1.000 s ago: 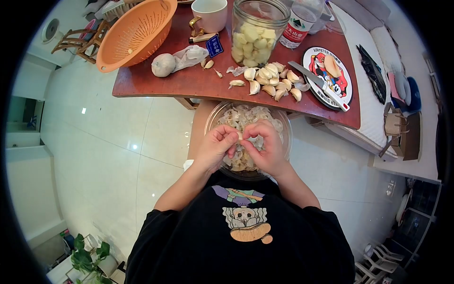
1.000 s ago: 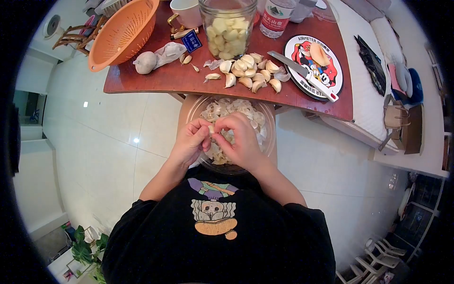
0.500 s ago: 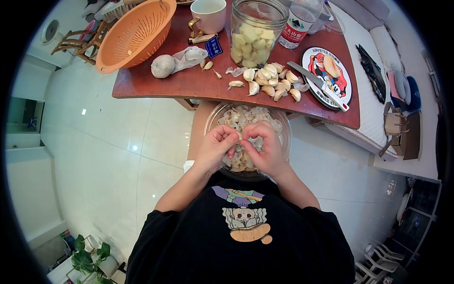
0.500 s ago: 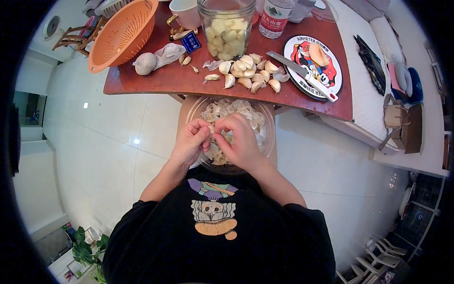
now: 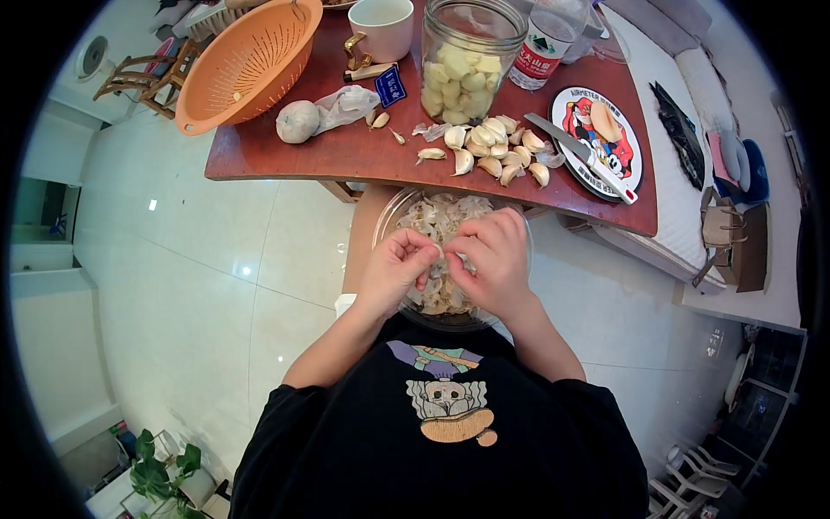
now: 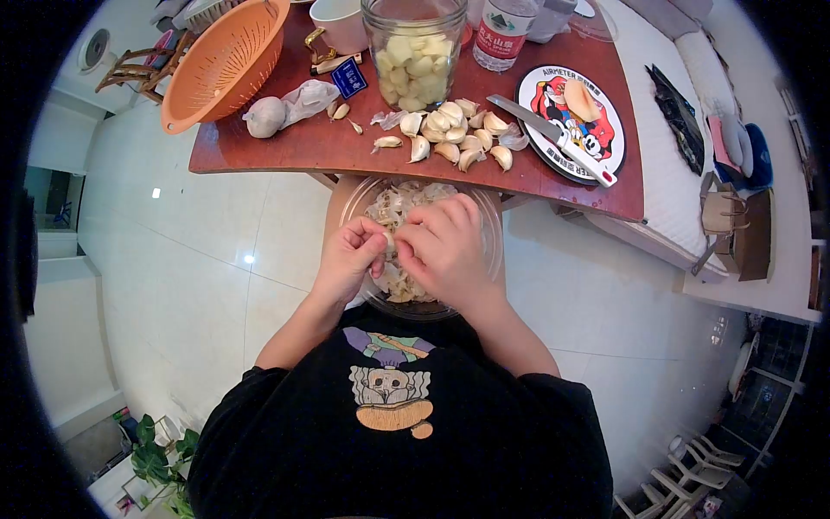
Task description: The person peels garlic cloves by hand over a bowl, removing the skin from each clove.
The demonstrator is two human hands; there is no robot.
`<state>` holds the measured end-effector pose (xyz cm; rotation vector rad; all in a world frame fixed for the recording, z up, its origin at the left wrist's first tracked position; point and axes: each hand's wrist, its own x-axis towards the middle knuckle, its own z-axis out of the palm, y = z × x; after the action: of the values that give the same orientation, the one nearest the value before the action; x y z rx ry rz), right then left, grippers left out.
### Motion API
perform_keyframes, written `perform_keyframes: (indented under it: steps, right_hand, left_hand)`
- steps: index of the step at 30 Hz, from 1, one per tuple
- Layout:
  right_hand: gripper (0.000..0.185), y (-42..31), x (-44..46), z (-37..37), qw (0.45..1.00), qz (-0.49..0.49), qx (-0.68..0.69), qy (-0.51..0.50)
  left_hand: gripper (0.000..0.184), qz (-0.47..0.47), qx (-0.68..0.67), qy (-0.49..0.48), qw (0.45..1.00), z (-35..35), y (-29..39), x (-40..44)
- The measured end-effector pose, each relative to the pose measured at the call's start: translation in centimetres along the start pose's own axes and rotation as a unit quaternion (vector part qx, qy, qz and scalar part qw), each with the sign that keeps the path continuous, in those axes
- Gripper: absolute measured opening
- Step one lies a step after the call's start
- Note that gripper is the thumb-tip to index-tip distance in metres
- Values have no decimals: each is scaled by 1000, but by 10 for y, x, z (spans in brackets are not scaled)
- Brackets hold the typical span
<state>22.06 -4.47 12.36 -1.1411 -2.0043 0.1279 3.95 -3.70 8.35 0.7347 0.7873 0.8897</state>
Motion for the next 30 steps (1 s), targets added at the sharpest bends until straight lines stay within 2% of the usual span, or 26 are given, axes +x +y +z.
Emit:
perform_keyframes:
  steps: [7, 15, 30]
  right_hand:
    - [20, -4, 0, 2, 997, -20, -80, -12]
    - [22, -2, -2, 5, 999, -3, -44, 14]
    - [18, 5, -5, 0, 1000, 26, 10, 7]
  left_hand:
    - [15, 1, 20, 4, 1000, 0, -2, 1]
    - [17, -43, -51, 7, 998, 0, -3, 1]
    - [30, -134, -223, -56, 964, -6, 1, 4]
